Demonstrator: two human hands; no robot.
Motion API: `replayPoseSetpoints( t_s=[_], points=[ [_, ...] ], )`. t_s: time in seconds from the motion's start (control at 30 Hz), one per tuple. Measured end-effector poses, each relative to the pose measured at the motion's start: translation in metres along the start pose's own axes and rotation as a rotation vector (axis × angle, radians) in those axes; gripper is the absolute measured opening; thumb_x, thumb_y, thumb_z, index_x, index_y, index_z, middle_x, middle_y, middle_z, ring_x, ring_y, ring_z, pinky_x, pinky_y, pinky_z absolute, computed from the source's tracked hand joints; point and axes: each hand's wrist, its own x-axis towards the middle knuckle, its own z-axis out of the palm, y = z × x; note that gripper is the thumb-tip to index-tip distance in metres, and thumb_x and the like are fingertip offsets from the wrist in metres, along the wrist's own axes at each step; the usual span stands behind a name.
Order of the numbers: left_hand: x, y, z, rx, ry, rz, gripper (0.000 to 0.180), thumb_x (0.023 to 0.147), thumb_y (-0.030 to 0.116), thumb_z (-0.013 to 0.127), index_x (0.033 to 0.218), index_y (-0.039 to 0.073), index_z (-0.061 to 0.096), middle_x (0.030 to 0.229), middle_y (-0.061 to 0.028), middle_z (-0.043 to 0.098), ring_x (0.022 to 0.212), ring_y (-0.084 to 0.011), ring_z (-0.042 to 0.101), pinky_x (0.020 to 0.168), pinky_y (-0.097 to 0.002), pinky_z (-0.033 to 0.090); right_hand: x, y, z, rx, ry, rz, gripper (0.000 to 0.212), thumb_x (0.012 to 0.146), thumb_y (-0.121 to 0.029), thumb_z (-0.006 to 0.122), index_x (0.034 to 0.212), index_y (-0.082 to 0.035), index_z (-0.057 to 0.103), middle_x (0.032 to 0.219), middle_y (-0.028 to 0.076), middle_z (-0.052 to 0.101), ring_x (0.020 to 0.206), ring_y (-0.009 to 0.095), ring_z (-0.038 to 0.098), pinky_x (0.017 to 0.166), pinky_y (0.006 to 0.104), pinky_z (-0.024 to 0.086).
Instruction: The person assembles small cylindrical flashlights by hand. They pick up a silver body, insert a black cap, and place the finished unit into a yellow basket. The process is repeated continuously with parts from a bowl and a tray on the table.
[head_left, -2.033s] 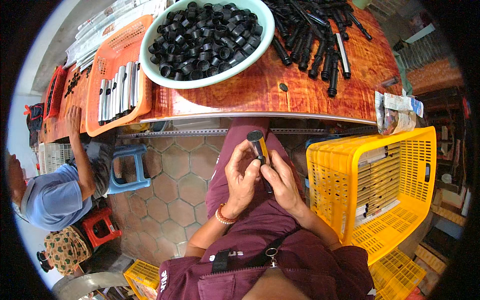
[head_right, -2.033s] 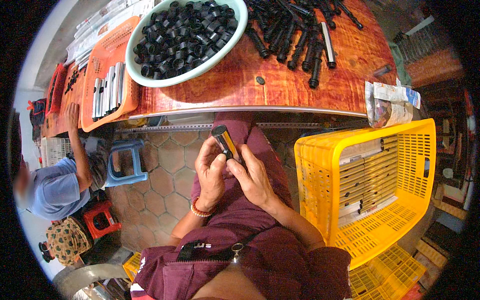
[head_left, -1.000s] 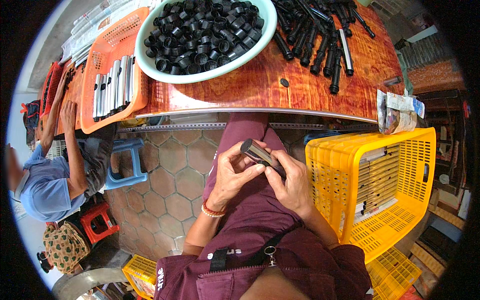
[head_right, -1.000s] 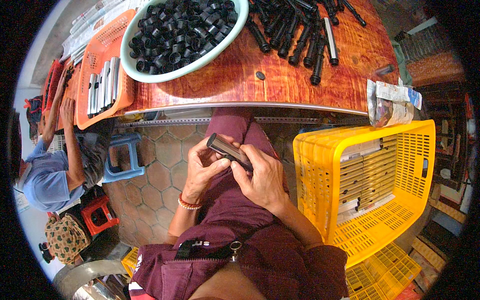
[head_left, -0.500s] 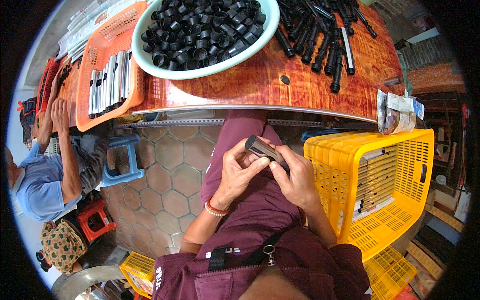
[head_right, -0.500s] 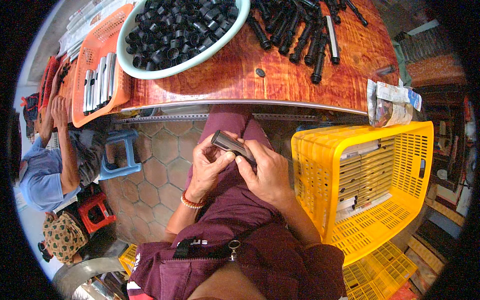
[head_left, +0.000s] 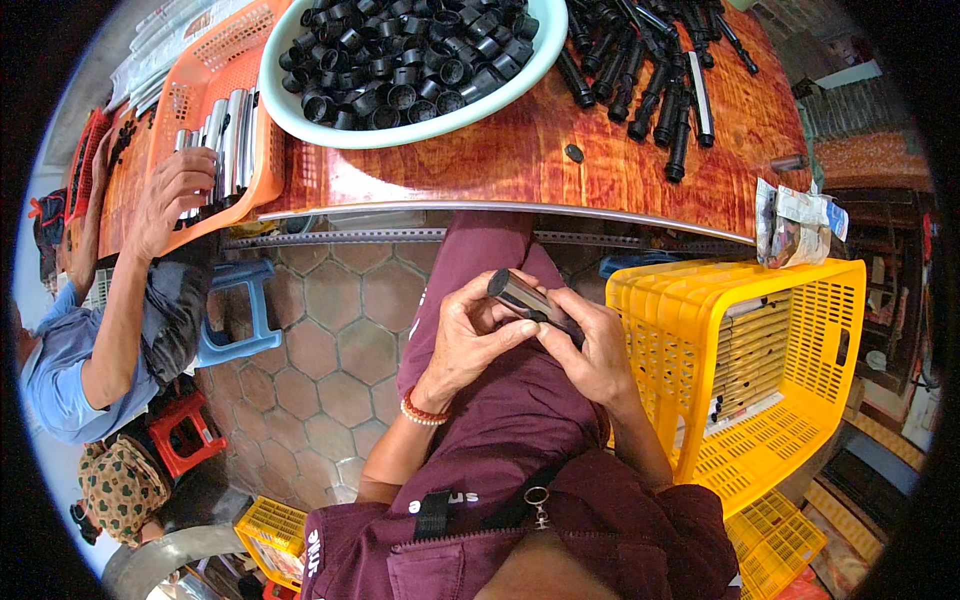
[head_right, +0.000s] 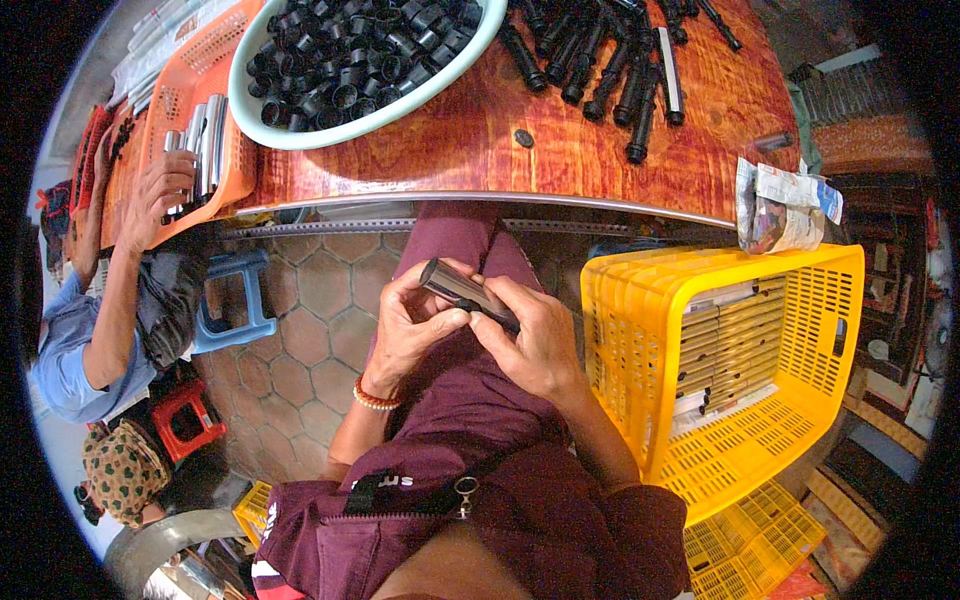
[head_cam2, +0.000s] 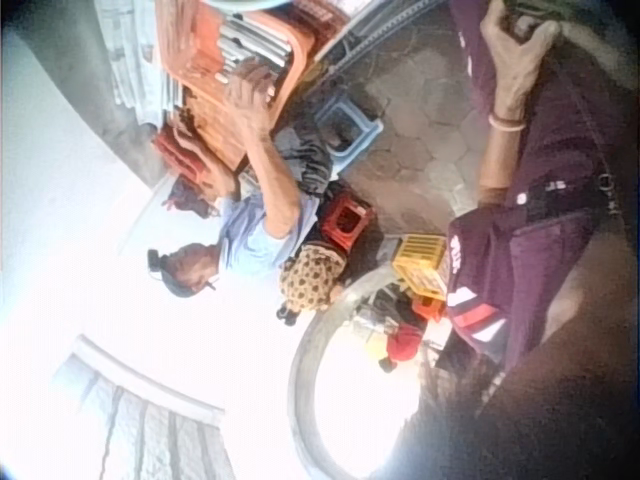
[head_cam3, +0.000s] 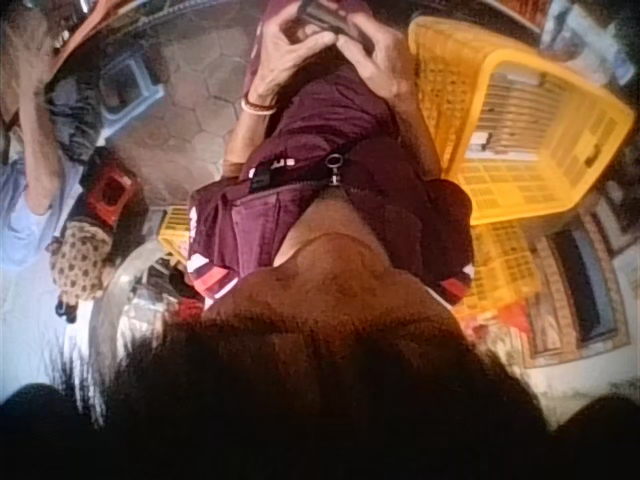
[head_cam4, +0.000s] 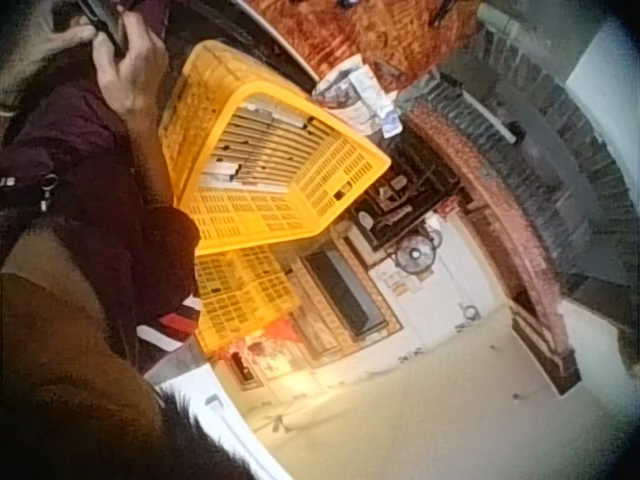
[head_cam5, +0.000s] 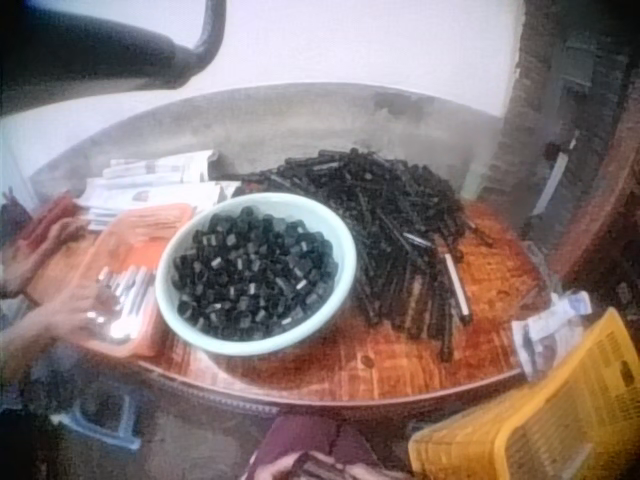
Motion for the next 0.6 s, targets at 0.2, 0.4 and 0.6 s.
replayPoseSetpoints(
  t_s=[0.2, 0.4, 0.6],
  points=[
    [-0.0018, -0.0004, -0.0045, 0.084, 0.053, -0.018, 0.037, 0.077, -0.005, 0.071, 0.112, -0.007, 0.057, 0.104, -0.0096, 0.062, 0.094, -0.0147, 0.062, 0.086, -0.0291, 0.053, -0.0006, 0.0006, 0.0042, -0.017, 0.025, 0.017, 0.025, 0.081, -0.024, 0.065, 0.099, -0.008, 0.064, 0.077, 0.016, 0.063, 0.072, 0.035, 0.063, 0.063, 0.0413, 0.048],
    [-0.0020, -0.0013, -0.0023, 0.058, 0.068, -0.024, 0.035, 0.076, -0.007, 0.069, 0.109, -0.007, 0.057, 0.101, -0.0094, 0.063, 0.092, -0.0141, 0.063, 0.085, -0.0287, 0.053, -0.0030, -0.0018, 0.0041, -0.074, 0.030, 0.029, 0.026, 0.079, -0.019, 0.066, 0.100, -0.004, 0.064, 0.075, 0.015, 0.062, 0.067, 0.028, 0.064, 0.061, 0.0358, 0.048],
    [-0.0016, -0.0043, 0.0001, 0.045, 0.123, -0.055, 0.032, 0.077, -0.006, 0.068, 0.107, -0.007, 0.058, 0.095, -0.0077, 0.064, 0.088, -0.0128, 0.063, 0.082, -0.0267, 0.053, -0.0034, 0.0024, 0.0091, -0.084, 0.057, 0.075, 0.025, 0.079, -0.027, 0.065, 0.098, -0.010, 0.065, 0.073, 0.015, 0.064, 0.068, 0.034, 0.064, 0.059, 0.0420, 0.048]
  ],
)
